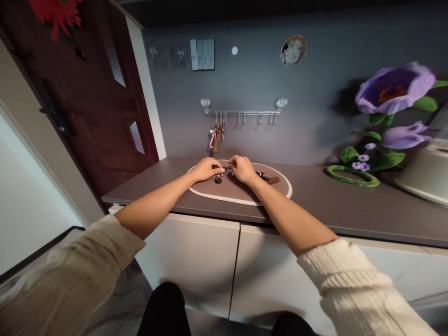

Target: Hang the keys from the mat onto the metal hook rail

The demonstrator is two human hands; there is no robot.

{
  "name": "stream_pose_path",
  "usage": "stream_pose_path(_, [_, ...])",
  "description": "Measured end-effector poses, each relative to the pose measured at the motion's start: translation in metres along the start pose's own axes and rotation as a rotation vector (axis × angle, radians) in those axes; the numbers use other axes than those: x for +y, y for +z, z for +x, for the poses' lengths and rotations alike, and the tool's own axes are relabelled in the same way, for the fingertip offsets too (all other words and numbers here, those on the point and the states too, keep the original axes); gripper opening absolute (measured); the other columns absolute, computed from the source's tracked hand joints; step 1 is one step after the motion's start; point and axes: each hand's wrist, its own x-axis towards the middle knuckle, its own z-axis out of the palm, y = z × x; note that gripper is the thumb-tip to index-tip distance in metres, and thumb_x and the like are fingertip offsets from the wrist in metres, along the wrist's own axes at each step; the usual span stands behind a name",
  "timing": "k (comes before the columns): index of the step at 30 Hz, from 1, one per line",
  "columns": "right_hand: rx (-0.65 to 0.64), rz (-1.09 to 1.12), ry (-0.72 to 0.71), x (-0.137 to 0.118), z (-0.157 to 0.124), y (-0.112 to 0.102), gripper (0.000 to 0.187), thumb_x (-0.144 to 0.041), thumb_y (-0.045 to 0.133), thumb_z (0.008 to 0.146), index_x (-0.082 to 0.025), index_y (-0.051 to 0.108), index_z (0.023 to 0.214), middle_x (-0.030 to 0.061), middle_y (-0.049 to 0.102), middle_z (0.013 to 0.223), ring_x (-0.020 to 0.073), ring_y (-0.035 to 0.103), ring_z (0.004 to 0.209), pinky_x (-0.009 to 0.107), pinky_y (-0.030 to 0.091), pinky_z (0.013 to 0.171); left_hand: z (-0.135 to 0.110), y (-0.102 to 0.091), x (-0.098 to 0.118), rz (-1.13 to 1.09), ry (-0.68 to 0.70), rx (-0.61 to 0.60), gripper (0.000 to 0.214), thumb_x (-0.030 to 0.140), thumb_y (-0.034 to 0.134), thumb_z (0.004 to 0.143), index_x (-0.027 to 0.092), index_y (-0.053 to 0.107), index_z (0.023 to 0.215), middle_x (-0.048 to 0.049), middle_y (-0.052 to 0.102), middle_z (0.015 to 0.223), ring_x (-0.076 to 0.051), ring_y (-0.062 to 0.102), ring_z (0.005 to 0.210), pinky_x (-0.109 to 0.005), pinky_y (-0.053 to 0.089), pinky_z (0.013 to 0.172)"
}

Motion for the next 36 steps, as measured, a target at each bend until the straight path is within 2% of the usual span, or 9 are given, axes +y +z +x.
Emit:
stream_pose_path(4, [-0.032, -0.086, 0.003, 0.001, 0.001, 0.003, 0.016, -0.015, 0.052, 0.076, -0.016, 0.065, 0.086, 0.0077, 0.068, 0.084, 0.016, 0.06, 0.076, 0.025, 0.042, 0.072, -0.001, 0.001, 0.001, -0.038, -0.017, -0.034, 0.025, 0.038, 0.057, 0.071, 0.017, 0.07, 0.072, -0.0025, 0.068, 0.072, -0.012, 0.056, 0.063, -0.023, 0.037, 0.059])
stream_pose_path(11, [-0.051, -0.11, -0.002, -0.001, 0.0, 0.003, 0.018, -0.013, 0.052, 0.075, -0.016, 0.066, 0.087, 0.0069, 0.068, 0.085, 0.0161, 0.06, 0.078, 0.024, 0.041, 0.074, 0.0, 0.002, 0.001, -0.02, -0.021, -0.036, 0.017, 0.025, 0.056, 0.071, 0.017, 0.07, 0.072, -0.0019, 0.068, 0.074, -0.012, 0.057, 0.066, -0.023, 0.039, 0.063])
stream_pose_path(19, [-0.083, -0.155, -0.045, -0.004, -0.002, 0.003, 0.022, -0.01, 0.048, 0.076, -0.015, 0.066, 0.088, 0.0075, 0.068, 0.086, 0.0156, 0.059, 0.076, 0.024, 0.04, 0.074, 0.002, 0.001, -0.003, 0.091, -0.013, 0.053, 0.016, 0.025, 0.055, 0.074, 0.018, 0.069, 0.075, -0.0039, 0.065, 0.078, -0.016, 0.054, 0.077, -0.028, 0.041, 0.076])
stream_pose_path(28, [-0.067, -0.186, -0.095, -0.004, -0.002, 0.005, 0.024, -0.011, 0.047, 0.077, -0.014, 0.062, 0.096, 0.0081, 0.067, 0.089, 0.0165, 0.056, 0.08, 0.025, 0.038, 0.076, 0.002, -0.006, 0.002, 0.067, -0.054, 0.119, 0.016, 0.024, 0.053, 0.076, 0.016, 0.066, 0.077, -0.0045, 0.063, 0.079, -0.016, 0.052, 0.079, -0.029, 0.039, 0.077])
stream_pose_path(36, [-0.001, -0.03, -0.139, -0.004, -0.002, 0.007, 0.024, -0.014, 0.048, 0.076, -0.017, 0.058, 0.098, 0.0048, 0.066, 0.083, 0.0158, 0.055, 0.077, 0.028, 0.039, 0.078, 0.002, -0.01, 0.007, -0.048, -0.105, 0.224, 0.014, 0.024, 0.053, 0.076, 0.016, 0.065, 0.076, -0.0033, 0.062, 0.078, -0.014, 0.053, 0.076, -0.025, 0.039, 0.073])
